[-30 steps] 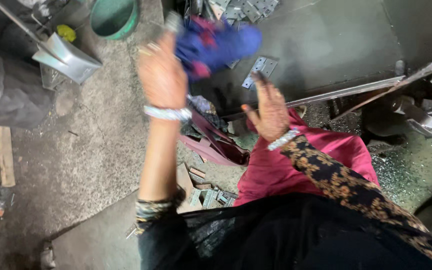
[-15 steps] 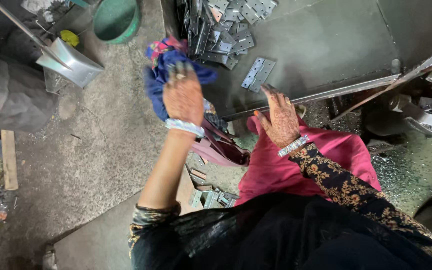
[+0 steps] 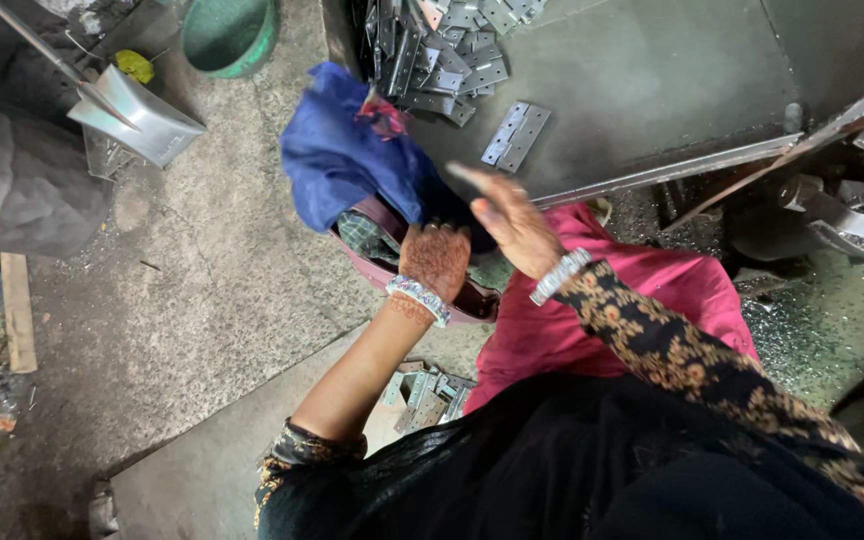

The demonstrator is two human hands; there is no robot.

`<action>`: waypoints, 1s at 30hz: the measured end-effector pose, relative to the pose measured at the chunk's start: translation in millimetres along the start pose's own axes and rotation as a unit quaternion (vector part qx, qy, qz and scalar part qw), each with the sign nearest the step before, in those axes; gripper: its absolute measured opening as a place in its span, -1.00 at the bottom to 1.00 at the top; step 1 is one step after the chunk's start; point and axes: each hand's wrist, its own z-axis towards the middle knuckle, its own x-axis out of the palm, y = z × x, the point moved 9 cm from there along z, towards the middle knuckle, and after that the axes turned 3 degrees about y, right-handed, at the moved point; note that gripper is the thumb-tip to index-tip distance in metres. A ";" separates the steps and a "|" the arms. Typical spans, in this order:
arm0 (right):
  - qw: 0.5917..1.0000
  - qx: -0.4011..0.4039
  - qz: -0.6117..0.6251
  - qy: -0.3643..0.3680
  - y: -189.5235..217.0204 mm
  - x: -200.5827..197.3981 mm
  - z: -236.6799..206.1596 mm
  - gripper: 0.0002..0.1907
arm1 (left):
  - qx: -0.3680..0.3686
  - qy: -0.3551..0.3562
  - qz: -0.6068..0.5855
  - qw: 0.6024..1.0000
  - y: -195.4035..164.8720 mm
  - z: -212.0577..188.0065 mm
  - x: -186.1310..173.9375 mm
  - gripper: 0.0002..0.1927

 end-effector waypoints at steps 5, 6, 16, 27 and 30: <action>0.985 -0.026 0.108 0.136 -8.8 46.6 27.3 -0.19 | 0.118 0.090 -0.120 0.982 -11.7 -28.9 -34.7 -0.64; 0.980 -0.006 0.128 0.154 -15.9 53.5 28.4 -0.17 | 0.142 0.106 -0.165 0.970 -6.8 -32.0 -44.4 -0.66; 0.991 -0.003 0.023 0.133 -24.0 50.4 10.8 -0.34 | -0.204 -0.282 -0.218 0.912 183.1 -15.9 -110.6 -0.59; 0.943 0.016 -0.274 0.189 -29.7 98.0 11.9 -0.38 | -0.336 -0.059 -0.421 0.841 308.7 -68.2 130.0 -0.59; 0.940 0.025 -0.284 0.188 -36.4 86.6 -1.8 -0.34 | -0.324 -0.028 -0.696 0.640 299.4 -87.1 167.5 -0.43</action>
